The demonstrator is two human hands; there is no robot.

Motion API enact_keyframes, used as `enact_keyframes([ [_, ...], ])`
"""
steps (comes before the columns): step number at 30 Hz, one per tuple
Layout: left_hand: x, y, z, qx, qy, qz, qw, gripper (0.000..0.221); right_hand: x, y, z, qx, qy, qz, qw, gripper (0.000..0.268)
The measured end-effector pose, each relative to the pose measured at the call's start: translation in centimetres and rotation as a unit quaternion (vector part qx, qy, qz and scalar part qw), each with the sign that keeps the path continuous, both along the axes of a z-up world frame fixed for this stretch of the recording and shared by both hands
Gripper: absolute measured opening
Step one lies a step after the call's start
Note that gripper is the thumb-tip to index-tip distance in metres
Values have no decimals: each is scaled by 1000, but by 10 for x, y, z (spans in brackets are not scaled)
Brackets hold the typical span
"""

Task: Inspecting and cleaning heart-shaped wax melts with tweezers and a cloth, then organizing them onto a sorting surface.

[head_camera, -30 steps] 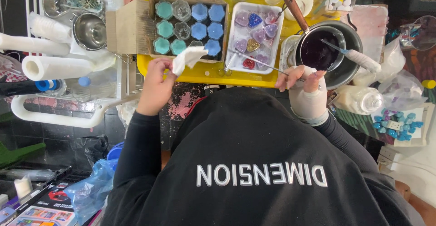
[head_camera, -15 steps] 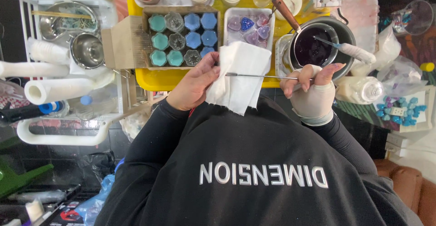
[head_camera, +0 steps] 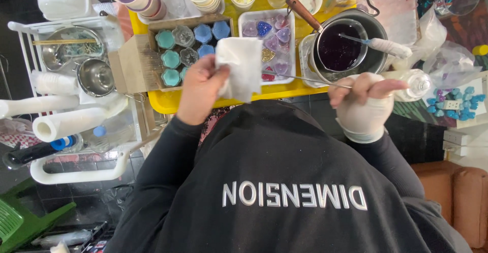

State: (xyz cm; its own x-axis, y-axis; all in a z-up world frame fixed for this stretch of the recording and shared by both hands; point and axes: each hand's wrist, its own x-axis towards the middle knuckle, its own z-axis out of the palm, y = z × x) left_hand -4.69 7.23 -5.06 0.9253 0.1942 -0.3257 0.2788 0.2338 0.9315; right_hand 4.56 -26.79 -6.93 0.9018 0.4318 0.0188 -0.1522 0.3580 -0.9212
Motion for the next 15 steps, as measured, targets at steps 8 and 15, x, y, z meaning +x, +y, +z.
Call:
enact_keyframes([
  [8,-17,31,7,312,44,-197,928,17,14,-19,7,61,109,0,992,72],
  [15,-20,19,-20,250,11,-94,964,21,57,-17,45,-57,-41,-23,997,72],
])
